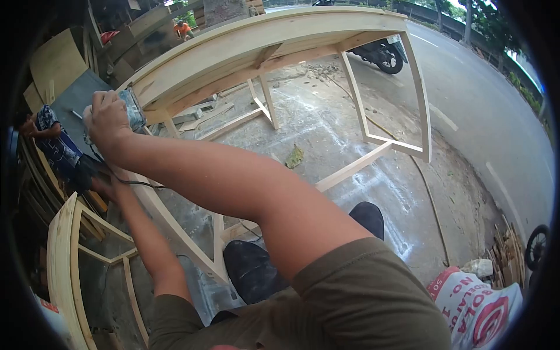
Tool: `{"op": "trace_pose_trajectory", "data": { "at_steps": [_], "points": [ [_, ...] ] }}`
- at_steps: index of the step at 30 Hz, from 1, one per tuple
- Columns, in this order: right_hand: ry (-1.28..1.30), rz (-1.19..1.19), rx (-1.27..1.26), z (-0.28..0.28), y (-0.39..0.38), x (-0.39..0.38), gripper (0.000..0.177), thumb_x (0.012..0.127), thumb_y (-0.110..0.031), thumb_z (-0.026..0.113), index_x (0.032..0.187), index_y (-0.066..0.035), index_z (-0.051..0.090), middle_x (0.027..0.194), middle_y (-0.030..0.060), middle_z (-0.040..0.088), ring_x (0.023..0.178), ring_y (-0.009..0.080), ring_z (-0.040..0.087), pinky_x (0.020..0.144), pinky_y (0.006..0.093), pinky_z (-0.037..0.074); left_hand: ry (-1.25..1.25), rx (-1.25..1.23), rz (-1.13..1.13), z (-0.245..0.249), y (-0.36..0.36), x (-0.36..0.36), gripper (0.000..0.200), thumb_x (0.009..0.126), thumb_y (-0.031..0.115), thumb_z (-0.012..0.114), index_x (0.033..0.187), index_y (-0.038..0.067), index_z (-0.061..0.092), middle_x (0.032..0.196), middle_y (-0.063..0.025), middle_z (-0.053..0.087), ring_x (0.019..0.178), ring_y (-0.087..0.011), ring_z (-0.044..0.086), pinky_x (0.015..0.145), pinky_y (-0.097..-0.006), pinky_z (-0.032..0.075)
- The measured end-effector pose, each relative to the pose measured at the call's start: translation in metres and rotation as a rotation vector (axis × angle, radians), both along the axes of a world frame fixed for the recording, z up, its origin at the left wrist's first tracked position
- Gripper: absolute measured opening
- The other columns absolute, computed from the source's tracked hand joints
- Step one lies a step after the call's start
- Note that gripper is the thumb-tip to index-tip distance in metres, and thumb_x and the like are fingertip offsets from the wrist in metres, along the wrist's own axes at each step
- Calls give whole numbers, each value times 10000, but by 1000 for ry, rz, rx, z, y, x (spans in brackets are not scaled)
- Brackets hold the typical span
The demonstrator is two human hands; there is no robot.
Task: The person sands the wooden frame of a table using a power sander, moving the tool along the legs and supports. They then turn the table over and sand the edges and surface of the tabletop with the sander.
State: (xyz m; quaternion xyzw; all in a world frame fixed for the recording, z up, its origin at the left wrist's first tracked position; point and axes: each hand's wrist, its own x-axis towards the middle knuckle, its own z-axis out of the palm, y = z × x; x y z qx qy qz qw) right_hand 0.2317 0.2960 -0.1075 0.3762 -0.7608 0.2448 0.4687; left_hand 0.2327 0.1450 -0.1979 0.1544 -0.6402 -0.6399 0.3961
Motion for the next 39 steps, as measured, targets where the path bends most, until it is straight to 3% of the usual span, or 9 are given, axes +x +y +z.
{"op": "trace_pose_trajectory", "data": {
  "at_steps": [5, 7, 13, 20, 22, 28, 32, 35, 39],
  "points": [
    [36, -94, -6, -7, 110, -38, 383, 950, -214, 635, 1328, -153, 646, 1224, 231, 574, 1044, 365, 638, 771, 413, 550, -92, -45, 50, -7, 10, 10, 940, 983, 780, 480, 1590, 67, 404, 1438, -222, 560, 1209, -285, 628, 942, -369, 550],
    [3, -147, -21, -11, 163, -55, 434, 919, -239, 700, 1345, -207, 624, 1222, 227, 567, 1050, 371, 648, 787, 448, 574, -174, -51, 35, -15, -22, -2, 1089, 863, 883, 555, 1530, 25, 488, 1022, -146, 677, 764, -195, 630, 725, -305, 522],
    [-275, -291, -40, -10, 340, -63, 855, 765, -378, 895, 1503, -223, 493, 1282, 253, 532, 1109, 501, 649, 907, 542, 589, -253, -121, 49, -29, -54, 5, 985, 879, 892, 509, 1268, -3, 640, 808, -122, 672, 657, -214, 630, 647, -320, 536],
    [-242, -608, -147, -36, 509, -135, 862, 779, -473, 898, 1526, -282, 512, 1305, 211, 584, 1204, 390, 650, 925, 471, 584, -214, -87, 134, -48, -28, 46, 998, 865, 944, 419, 1064, 4, 690, 836, -137, 675, 675, -245, 649, 646, -364, 532],
    [-53, -558, -133, -52, 566, -162, 783, 799, -419, 886, 1490, -298, 537, 1248, 169, 608, 1074, 360, 702, 905, 476, 594, -234, -76, 160, -65, -52, 53, 974, 886, 921, 422, 1066, 4, 695, 859, -156, 677, 715, -275, 657, 683, -389, 534],
    [-40, -347, -159, -54, 571, -134, 868, 742, -380, 941, 1502, -307, 528, 1227, 130, 615, 1064, 325, 692, 951, 452, 570, -26, -1179, 1368, -10, 96, 70, 525, 979, 531, 678, 1220, 65, 667, 1220, -181, 598, 1143, -333, 588, 974, -475, 472],
    [-17, -344, -157, -60, 517, -96, 838, 742, -276, 931, 1485, -308, 545, 1200, 125, 578, 1070, 334, 683, 930, 466, 570, 297, -1625, 568, 76, 229, 9, 510, 923, 453, 776, 1243, 66, 684, 1256, -140, 649, 1235, -309, 582, 1071, -472, 427],
    [-55, -315, -173, -65, 482, -82, 844, 728, -260, 926, 1480, -320, 547, 1221, 141, 550, 1073, 371, 677, 913, 487, 568, -36, -1662, 354, 81, 293, -65, 697, 914, 692, 659, 1140, 36, 728, 1098, -164, 723, 1066, -341, 694, 975, -497, 491],
    [-59, -268, -101, -60, 454, -65, 877, 678, -254, 903, 1477, -266, 540, 1280, 213, 479, 1165, 452, 590, 992, 529, 515, -116, -1639, 534, 84, 314, -84, 715, 923, 743, 590, 1027, 49, 727, 1005, -151, 743, 993, -340, 718, 885, -474, 508]
  ]
}}
